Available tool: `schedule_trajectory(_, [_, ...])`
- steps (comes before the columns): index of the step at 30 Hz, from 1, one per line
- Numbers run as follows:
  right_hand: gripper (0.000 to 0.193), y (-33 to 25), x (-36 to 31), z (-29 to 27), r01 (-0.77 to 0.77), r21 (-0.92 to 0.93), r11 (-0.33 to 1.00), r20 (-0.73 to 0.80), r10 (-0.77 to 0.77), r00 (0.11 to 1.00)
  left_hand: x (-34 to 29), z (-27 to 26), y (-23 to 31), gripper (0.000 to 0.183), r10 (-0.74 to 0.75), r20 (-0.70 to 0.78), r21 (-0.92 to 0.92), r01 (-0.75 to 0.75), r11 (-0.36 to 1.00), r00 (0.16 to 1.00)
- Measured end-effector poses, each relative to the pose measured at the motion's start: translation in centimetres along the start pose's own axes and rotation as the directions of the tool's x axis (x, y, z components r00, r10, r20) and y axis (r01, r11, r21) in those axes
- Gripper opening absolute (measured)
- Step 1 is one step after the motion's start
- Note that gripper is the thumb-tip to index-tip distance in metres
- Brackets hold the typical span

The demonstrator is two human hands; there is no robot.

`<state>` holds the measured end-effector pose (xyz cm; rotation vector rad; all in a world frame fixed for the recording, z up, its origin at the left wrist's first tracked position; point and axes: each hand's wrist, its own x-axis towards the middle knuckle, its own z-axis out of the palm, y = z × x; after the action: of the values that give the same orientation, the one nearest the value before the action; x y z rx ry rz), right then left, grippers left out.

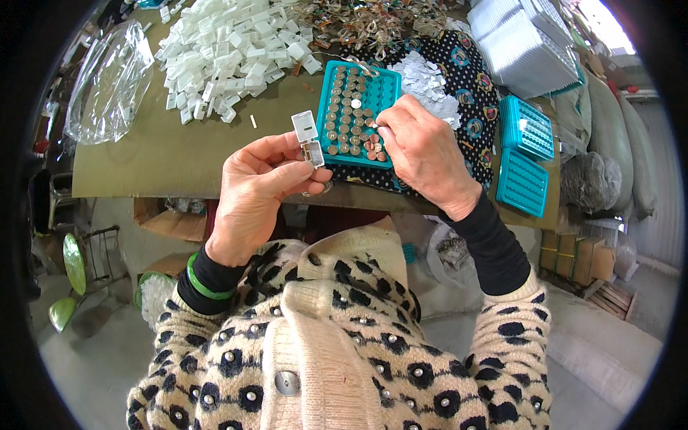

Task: The person repeatedly picks small white plastic housings and metal pins from a table, inserts the pins into the housings, and places the assembled units into a blue tray. The person handles items one at a time, occasionally adjusting the position of the tray and components.

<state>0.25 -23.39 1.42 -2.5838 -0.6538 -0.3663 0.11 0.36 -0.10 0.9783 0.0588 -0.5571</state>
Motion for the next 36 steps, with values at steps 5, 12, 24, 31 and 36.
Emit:
schedule_trajectory(5, [0.013,-3.4,-0.3,0.0,0.116,0.011,0.993,-0.133,-0.114,0.985,0.1,0.7,-0.6,0.028,0.086,-0.049,0.091,-0.081,0.993,0.995])
schedule_trajectory(12, [0.016,-5.9,-0.5,2.0,0.176,-0.18,0.968,-0.135,-0.202,0.97,-0.4,1.5,-1.3,0.025,0.121,-0.045,0.193,-0.111,0.975,0.992])
schedule_trajectory(24, [0.019,-6.0,-0.2,2.2,0.07,0.205,0.976,-0.28,-0.01,0.96,-0.8,1.2,-1.1,0.027,0.054,-0.028,0.051,-0.052,0.997,0.998])
schedule_trajectory(31, [0.017,-5.7,-0.1,2.3,0.062,0.302,0.951,-0.151,-0.017,0.988,-0.6,0.2,-1.3,0.023,0.003,-0.02,0.082,-0.001,0.997,1.0])
schedule_trajectory(36, [0.01,-5.4,-0.3,1.5,-0.09,0.501,0.861,-0.016,0.113,0.993,-0.4,0.0,-1.5,0.015,-0.033,-0.03,0.007,0.033,0.999,0.999])
